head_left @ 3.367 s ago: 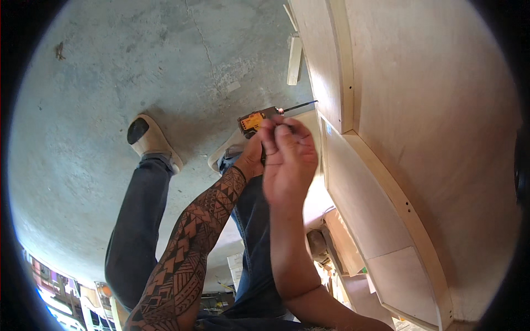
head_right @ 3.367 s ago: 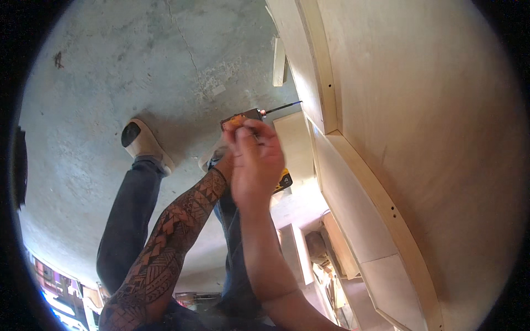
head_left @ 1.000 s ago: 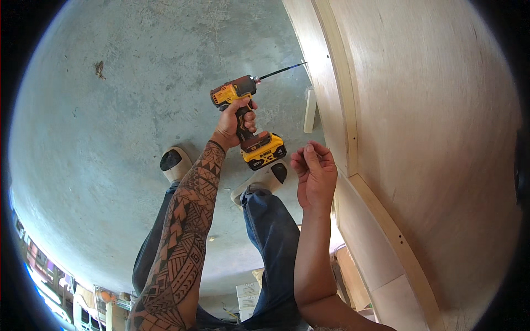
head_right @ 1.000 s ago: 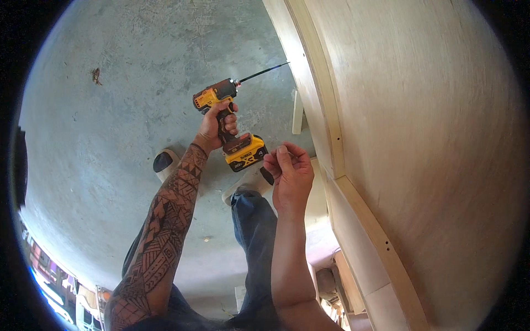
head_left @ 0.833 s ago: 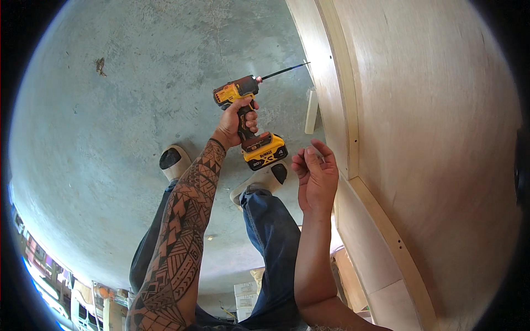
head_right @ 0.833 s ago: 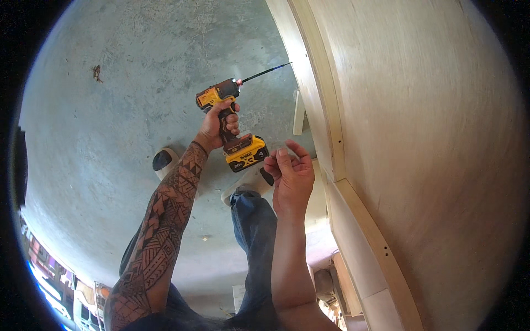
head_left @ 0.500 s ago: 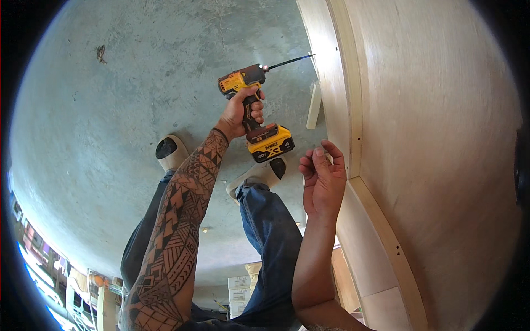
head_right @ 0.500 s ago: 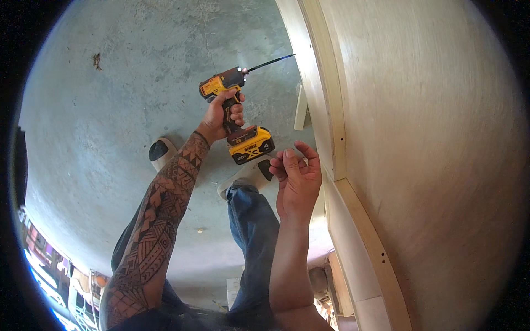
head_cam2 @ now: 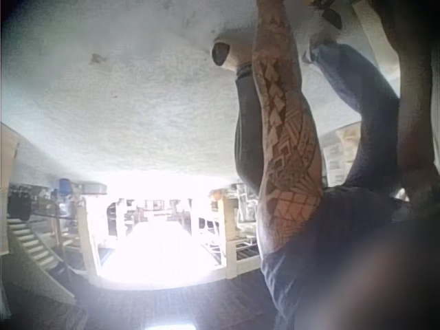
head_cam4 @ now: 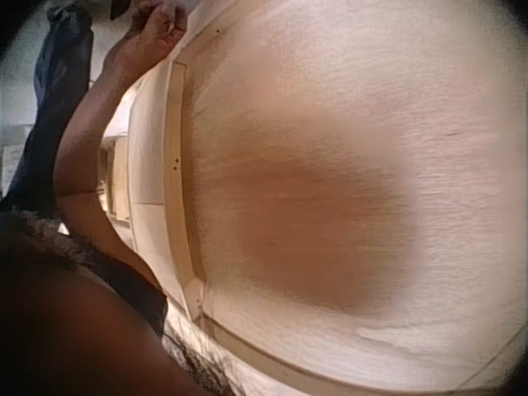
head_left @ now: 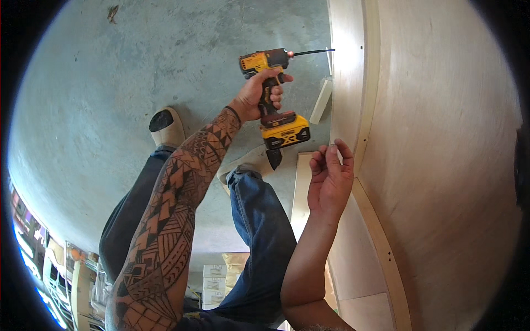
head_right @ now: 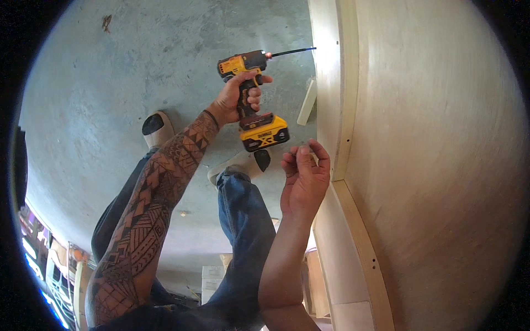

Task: Using a drill and hammer to assemble large wooden furniture components in a workshop.

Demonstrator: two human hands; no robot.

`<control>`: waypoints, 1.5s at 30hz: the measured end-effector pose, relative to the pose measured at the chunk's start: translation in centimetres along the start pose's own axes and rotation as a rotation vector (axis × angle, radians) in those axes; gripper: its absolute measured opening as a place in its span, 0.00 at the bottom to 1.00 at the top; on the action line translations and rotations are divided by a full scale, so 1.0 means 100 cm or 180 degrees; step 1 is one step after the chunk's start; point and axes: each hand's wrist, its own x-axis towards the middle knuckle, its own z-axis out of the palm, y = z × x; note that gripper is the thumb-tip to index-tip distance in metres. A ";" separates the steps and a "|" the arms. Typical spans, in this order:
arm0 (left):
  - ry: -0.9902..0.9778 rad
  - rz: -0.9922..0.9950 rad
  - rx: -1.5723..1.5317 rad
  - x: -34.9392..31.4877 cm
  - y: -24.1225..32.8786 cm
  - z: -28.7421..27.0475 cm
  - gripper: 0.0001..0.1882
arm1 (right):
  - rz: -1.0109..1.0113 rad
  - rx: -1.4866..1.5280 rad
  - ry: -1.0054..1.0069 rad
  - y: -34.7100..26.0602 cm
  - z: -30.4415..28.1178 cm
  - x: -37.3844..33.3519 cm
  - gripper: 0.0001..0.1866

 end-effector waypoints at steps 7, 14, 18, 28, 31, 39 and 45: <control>0.0303 0.0350 -0.0522 -0.021 -0.033 0.005 0.21 | -0.0157 -0.0013 0.0118 0.008 -0.001 0.019 0.12; 0.0996 0.0736 -0.0441 -0.033 -0.042 0.000 0.12 | 0.0165 0.0440 0.0234 0.014 0.044 0.028 0.15; 0.0897 0.0783 -0.0239 -0.033 -0.036 -0.002 0.11 | -0.0204 0.0005 0.0180 0.021 0.033 0.023 0.16; 0.0931 0.0891 0.0171 -0.096 -0.004 0.044 0.14 | 0.0024 0.0024 0.0346 0.013 0.039 0.086 0.15; 0.0710 0.0668 0.0423 -0.155 0.014 0.076 0.13 | 0.0056 0.0323 0.0541 -0.004 0.061 0.075 0.16; 0.0831 0.0283 0.0756 -0.316 0.090 0.155 0.09 | 0.0851 0.1443 0.0402 -0.073 0.164 -0.026 0.11; 0.0575 0.0191 0.0684 -0.429 0.124 0.245 0.09 | 0.0611 0.0976 0.0290 -0.170 0.204 -0.131 0.09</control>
